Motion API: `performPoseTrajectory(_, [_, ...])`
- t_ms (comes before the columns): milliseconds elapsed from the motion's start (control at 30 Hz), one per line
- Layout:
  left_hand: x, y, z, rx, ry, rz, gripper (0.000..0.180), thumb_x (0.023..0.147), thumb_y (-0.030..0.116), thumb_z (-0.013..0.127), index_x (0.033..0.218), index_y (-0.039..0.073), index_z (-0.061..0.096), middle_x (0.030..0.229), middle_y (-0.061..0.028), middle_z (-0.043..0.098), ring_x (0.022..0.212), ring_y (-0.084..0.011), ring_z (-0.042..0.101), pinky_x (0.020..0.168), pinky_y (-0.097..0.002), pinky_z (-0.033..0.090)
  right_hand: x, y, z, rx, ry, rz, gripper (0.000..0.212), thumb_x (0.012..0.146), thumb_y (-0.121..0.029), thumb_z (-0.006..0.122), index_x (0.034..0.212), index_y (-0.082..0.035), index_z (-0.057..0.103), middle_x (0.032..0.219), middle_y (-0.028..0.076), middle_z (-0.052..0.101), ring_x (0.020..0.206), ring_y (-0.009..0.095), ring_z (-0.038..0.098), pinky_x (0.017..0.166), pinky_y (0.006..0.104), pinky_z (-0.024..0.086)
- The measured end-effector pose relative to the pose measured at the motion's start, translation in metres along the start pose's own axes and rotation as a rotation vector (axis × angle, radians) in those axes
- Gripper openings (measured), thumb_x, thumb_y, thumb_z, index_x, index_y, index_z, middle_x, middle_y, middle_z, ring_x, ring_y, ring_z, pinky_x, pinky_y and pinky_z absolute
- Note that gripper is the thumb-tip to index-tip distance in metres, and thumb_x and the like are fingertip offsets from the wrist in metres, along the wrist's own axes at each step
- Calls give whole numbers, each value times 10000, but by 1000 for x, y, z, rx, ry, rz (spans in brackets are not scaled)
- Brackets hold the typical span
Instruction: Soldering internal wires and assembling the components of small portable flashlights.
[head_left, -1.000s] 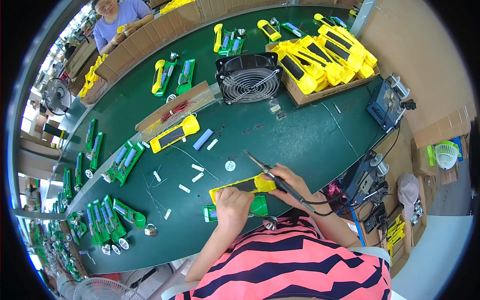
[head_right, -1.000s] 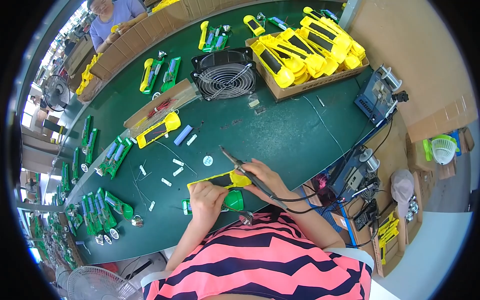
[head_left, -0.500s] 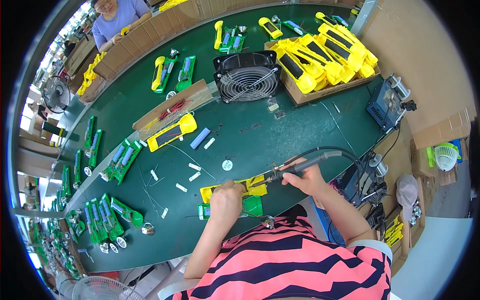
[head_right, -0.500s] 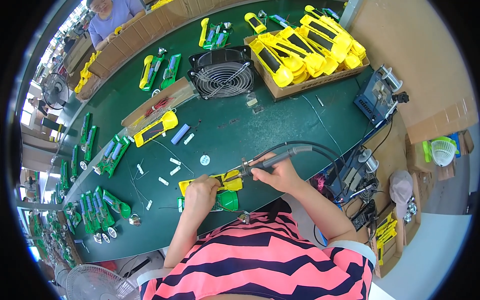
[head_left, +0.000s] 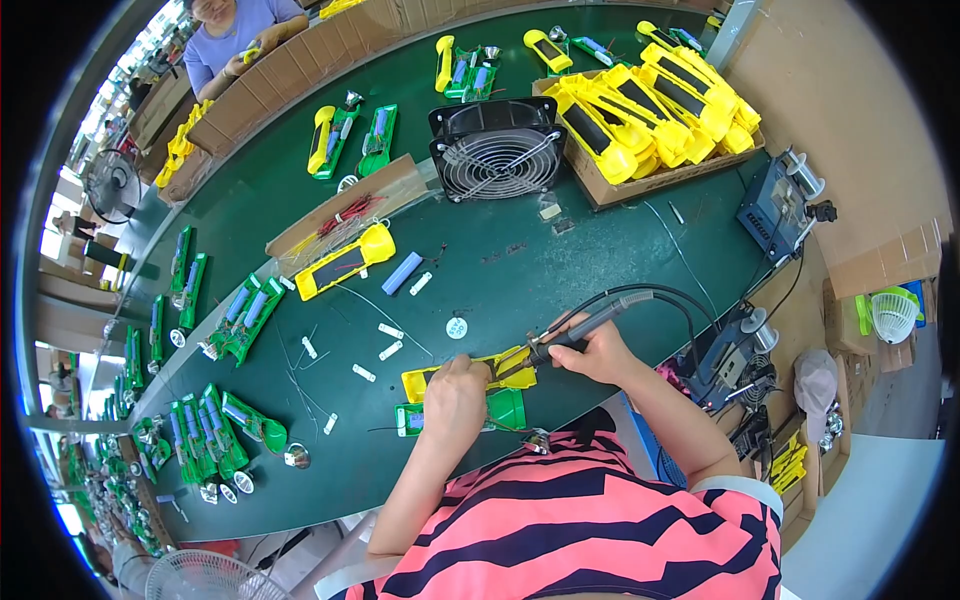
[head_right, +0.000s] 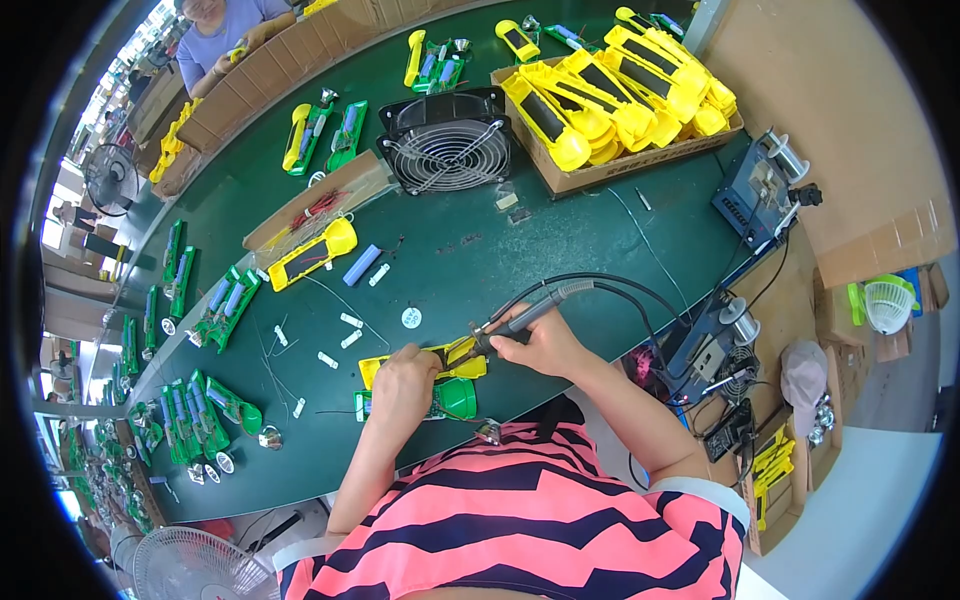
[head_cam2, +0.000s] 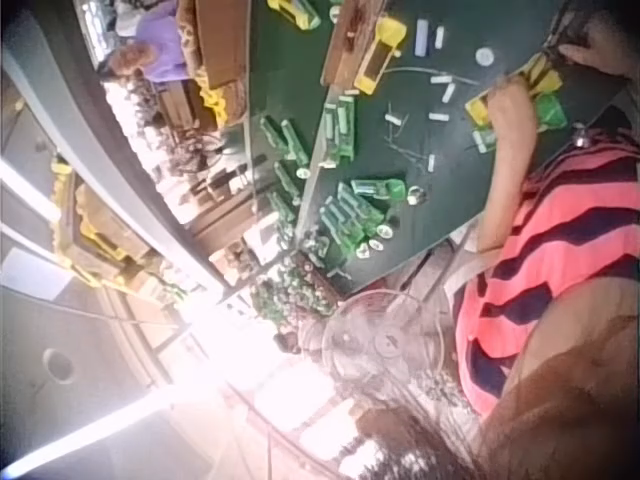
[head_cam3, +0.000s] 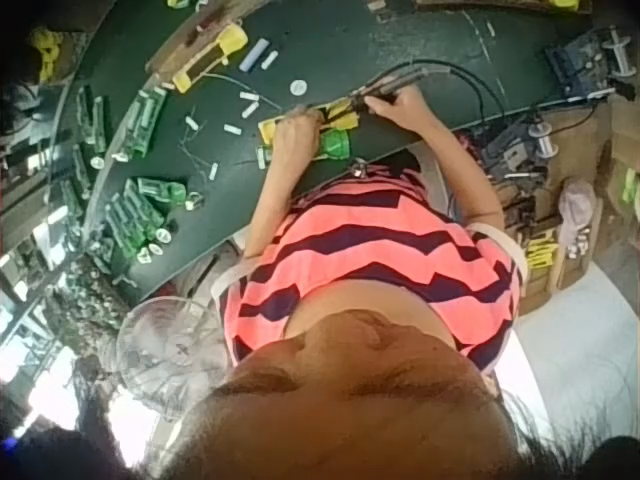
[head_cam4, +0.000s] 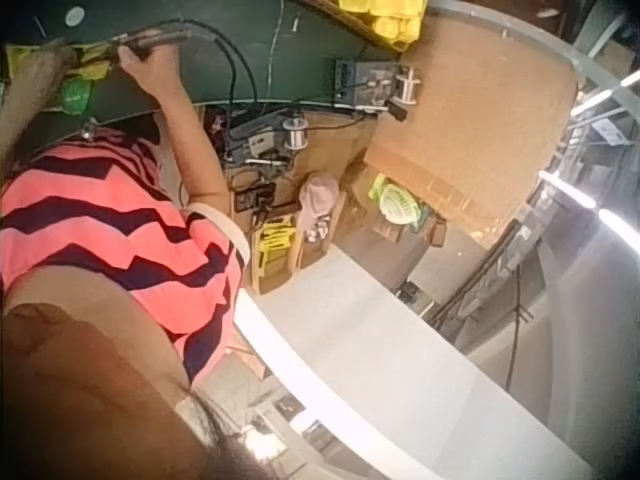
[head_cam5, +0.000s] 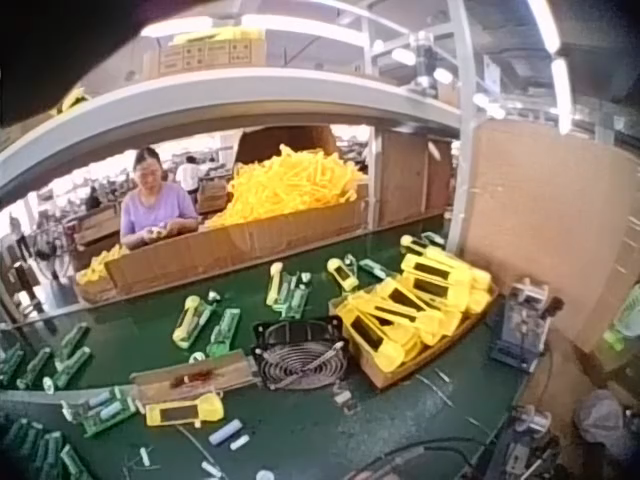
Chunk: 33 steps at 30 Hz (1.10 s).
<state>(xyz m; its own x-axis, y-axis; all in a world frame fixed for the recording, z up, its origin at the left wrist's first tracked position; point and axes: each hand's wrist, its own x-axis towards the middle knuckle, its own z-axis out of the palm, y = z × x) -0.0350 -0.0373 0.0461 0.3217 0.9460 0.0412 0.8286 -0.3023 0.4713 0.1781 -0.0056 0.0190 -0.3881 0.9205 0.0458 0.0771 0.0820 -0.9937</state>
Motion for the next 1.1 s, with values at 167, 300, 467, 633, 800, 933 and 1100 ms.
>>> performPoseTrajectory(167, [0,2,3,72,0,-4,83,610,-25,521,671,11,565,697,-143,521,660,-291,553,597,-362,460,1,-9,0,75,-15,129,153,755,-51,593,885,22,556,754,67,572,615,110,574,560,225,459])
performPoseTrajectory(300, [0,2,3,79,-7,-2,77,613,-19,519,667,14,564,696,-140,520,662,-285,555,592,-360,462,-5,-15,-2,27,-7,101,147,758,-40,591,887,19,553,746,74,571,615,123,579,558,229,461])
performPoseTrajectory(467, [-1,3,1,84,-13,-21,70,617,-15,520,659,16,567,697,-137,519,668,-281,554,599,-359,460,-30,-29,11,116,227,-62,169,776,10,547,936,31,498,705,88,572,620,133,580,573,253,468])
performPoseTrajectory(633, [0,5,1,93,-27,-17,66,620,-4,530,660,22,575,692,-130,518,664,-278,554,600,-356,459,-48,-21,50,-319,135,-108,521,719,-127,662,1128,-26,356,1058,77,579,1080,261,478,926,418,342])
performPoseTrajectory(800, [-2,4,-1,80,-22,-37,72,629,7,539,678,28,587,696,-127,522,668,-274,556,600,-355,458,-44,-24,64,-337,-13,-65,731,643,-166,707,1223,-9,291,1062,159,514,1029,327,493,1028,466,160])
performPoseTrajectory(933, [-4,6,-12,2,-7,-8,39,664,49,587,693,22,589,706,-123,531,659,-262,552,593,-354,452,-41,-17,61,-372,-16,-272,708,665,-153,690,1229,-11,287,985,145,538,959,302,531,1022,497,140])
performPoseTrajectory(1100, [-25,9,-46,-185,243,-264,168,589,87,712,698,19,603,687,-93,571,640,-249,551,567,-318,441,-32,-19,42,-395,-12,-293,675,680,-131,676,1231,-30,298,947,121,558,908,281,554,1019,502,138])
